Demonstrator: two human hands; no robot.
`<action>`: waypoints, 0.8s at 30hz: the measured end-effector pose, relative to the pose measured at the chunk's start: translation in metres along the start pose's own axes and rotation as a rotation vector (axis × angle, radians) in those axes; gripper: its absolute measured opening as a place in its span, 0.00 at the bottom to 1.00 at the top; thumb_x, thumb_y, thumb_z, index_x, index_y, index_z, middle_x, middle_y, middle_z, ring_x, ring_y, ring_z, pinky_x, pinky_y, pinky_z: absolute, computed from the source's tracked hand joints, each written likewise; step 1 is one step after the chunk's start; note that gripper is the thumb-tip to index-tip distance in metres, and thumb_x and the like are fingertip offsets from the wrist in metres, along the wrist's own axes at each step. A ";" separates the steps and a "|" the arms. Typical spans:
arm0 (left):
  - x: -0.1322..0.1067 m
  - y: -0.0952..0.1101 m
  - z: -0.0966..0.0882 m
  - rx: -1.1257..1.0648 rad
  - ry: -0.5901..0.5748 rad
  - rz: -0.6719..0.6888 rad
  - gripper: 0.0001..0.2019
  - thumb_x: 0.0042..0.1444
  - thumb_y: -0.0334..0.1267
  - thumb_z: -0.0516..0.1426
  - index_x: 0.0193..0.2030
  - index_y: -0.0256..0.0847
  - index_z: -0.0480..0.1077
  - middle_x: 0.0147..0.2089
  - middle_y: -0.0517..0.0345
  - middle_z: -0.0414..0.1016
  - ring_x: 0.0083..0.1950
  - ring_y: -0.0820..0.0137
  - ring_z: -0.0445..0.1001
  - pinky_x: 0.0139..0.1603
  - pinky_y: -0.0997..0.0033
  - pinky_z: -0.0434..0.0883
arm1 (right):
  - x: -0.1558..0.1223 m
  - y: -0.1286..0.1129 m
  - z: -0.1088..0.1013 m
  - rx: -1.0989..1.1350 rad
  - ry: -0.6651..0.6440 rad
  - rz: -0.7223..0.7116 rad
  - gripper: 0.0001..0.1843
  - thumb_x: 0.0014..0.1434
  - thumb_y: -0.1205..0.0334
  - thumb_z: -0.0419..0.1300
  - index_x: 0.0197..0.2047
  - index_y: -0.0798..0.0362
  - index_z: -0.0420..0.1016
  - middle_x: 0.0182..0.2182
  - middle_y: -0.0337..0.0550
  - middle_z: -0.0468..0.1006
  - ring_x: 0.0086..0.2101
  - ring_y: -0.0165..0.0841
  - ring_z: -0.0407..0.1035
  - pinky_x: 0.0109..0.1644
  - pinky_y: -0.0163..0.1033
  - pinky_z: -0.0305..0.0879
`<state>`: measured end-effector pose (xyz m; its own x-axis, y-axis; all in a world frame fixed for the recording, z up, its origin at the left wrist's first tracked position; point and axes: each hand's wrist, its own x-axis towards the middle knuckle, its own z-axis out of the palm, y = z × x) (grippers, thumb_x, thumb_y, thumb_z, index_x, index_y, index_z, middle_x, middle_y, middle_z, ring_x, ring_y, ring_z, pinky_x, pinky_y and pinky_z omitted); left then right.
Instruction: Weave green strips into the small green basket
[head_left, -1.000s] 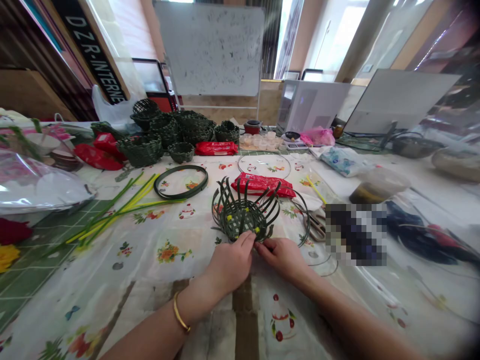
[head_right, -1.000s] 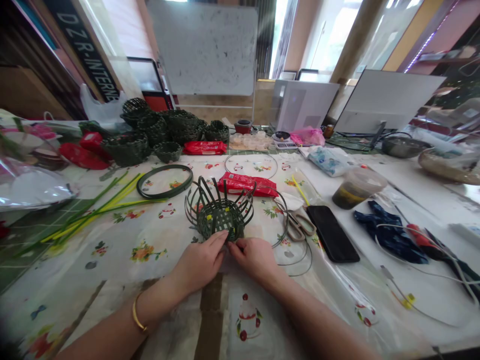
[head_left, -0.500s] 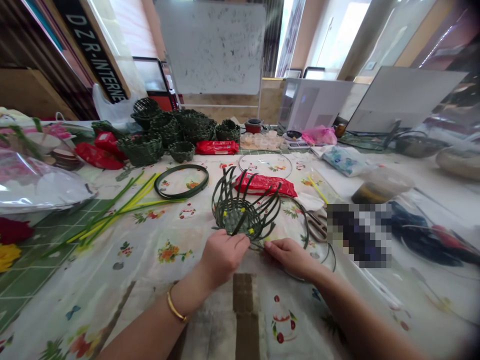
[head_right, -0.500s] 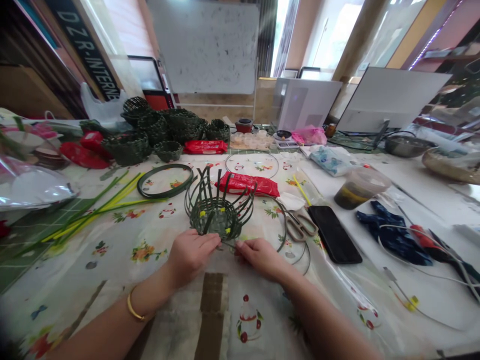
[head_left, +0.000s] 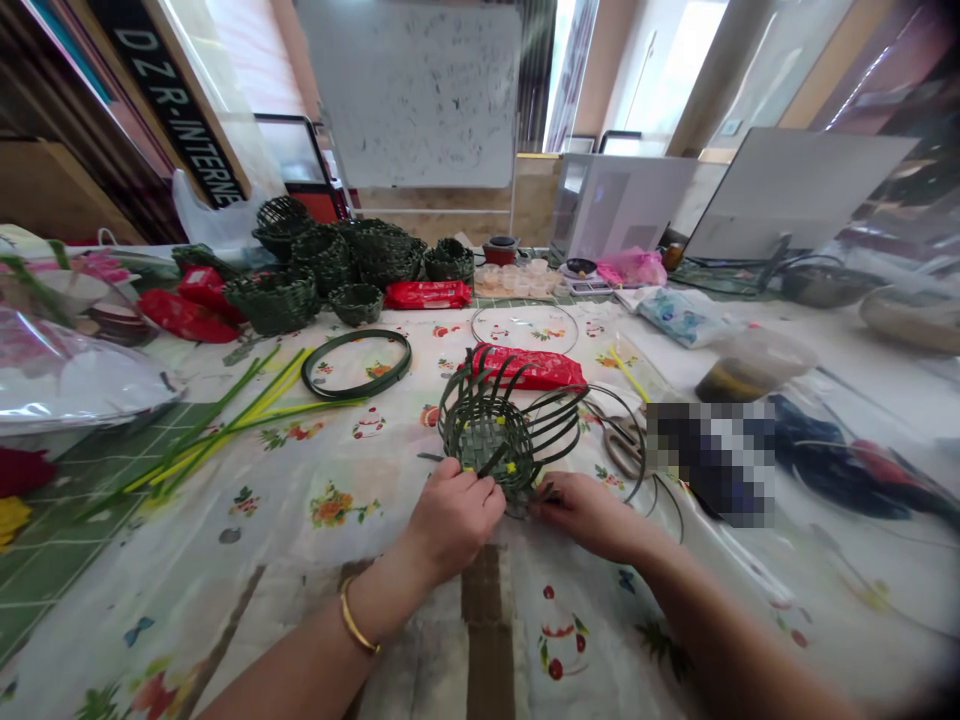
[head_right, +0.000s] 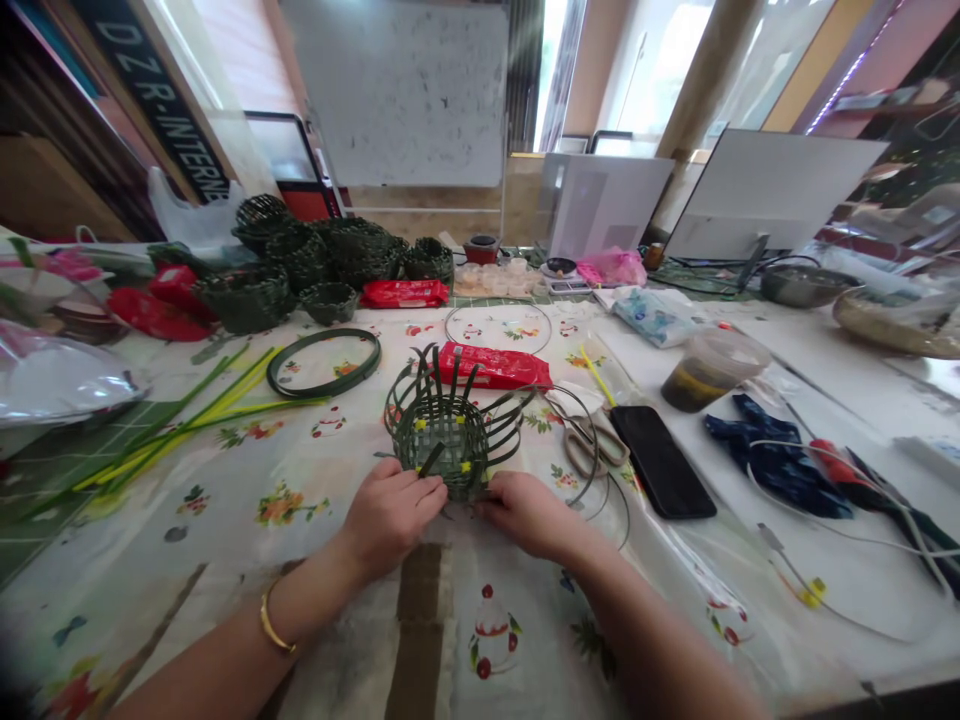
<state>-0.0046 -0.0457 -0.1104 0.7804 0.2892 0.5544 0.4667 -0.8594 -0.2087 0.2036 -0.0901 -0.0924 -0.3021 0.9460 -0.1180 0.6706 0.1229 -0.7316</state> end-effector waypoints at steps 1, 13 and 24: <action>0.000 0.000 -0.001 -0.007 -0.030 -0.023 0.09 0.61 0.29 0.49 0.35 0.37 0.70 0.30 0.56 0.76 0.31 0.69 0.68 0.38 0.62 0.59 | 0.000 -0.002 0.000 -0.019 0.003 -0.012 0.09 0.55 0.67 0.54 0.28 0.55 0.74 0.29 0.41 0.75 0.31 0.32 0.65 0.36 0.35 0.59; 0.001 -0.018 0.016 -0.223 -0.113 -0.135 0.08 0.53 0.37 0.61 0.26 0.39 0.69 0.26 0.62 0.73 0.36 0.66 0.64 0.43 0.60 0.57 | 0.005 -0.002 0.006 0.019 -0.081 0.075 0.07 0.52 0.65 0.55 0.26 0.55 0.72 0.23 0.35 0.70 0.28 0.29 0.62 0.32 0.32 0.56; -0.005 -0.018 0.022 -0.359 -0.001 -0.024 0.08 0.58 0.35 0.56 0.28 0.42 0.71 0.27 0.63 0.74 0.34 0.69 0.66 0.49 0.59 0.58 | 0.003 0.007 0.000 0.079 -0.227 0.232 0.14 0.49 0.53 0.60 0.23 0.54 0.66 0.18 0.32 0.60 0.22 0.25 0.53 0.24 0.32 0.48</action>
<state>-0.0077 -0.0229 -0.1268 0.7715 0.3113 0.5549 0.3089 -0.9457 0.1010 0.2076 -0.0865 -0.0978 -0.2965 0.8542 -0.4272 0.6872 -0.1198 -0.7165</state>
